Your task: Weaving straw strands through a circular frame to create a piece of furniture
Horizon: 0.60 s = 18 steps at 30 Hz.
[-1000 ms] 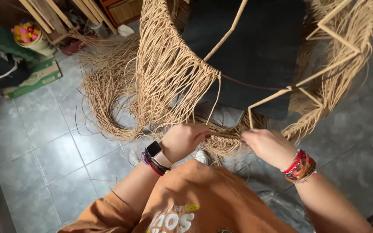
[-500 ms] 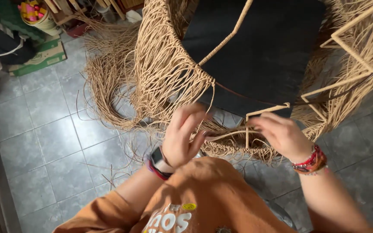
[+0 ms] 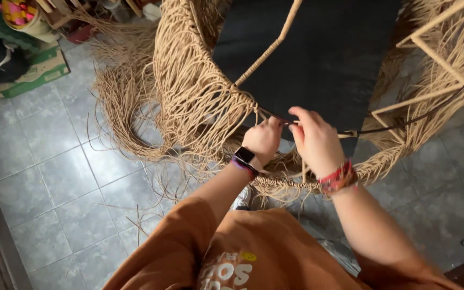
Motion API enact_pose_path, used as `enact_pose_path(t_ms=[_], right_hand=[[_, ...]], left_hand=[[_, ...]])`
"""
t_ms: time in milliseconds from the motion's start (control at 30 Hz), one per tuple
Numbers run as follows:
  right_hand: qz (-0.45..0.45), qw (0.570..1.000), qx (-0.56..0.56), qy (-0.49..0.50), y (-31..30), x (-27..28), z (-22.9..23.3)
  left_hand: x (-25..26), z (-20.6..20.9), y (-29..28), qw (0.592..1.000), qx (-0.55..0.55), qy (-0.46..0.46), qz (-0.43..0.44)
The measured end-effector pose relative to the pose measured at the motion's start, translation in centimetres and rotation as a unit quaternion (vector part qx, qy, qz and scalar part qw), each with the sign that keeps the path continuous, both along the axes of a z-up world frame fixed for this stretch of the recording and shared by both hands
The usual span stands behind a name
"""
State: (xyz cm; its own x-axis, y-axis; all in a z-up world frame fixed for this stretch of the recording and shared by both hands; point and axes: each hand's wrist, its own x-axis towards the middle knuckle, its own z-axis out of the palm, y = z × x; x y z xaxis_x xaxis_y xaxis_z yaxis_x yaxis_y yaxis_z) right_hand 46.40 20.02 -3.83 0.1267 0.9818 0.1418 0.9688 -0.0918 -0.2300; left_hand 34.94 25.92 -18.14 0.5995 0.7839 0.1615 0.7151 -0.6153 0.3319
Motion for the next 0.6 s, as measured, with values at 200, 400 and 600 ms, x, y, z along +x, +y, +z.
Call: enact_pose_path(t_ms=[200, 400, 600], right_hand=[[-0.087, 0.882, 0.087, 0.456, -7.9, -3.2, -0.2], [-0.018, 0.889, 0.010, 0.458, -9.1, -2.1, -0.9], [0.064, 0.976, 0.028, 0.208, -9.0, 0.2, -1.0]], left_hand=[[-5.4, 3.8, -6.6, 0.901, -0.397, -0.170, 0.033], [-8.1, 11.3, -8.3, 0.958, 0.048, -0.176, -0.219], [-2.2, 11.2, -2.5, 0.982, -0.034, -0.156, -0.100]])
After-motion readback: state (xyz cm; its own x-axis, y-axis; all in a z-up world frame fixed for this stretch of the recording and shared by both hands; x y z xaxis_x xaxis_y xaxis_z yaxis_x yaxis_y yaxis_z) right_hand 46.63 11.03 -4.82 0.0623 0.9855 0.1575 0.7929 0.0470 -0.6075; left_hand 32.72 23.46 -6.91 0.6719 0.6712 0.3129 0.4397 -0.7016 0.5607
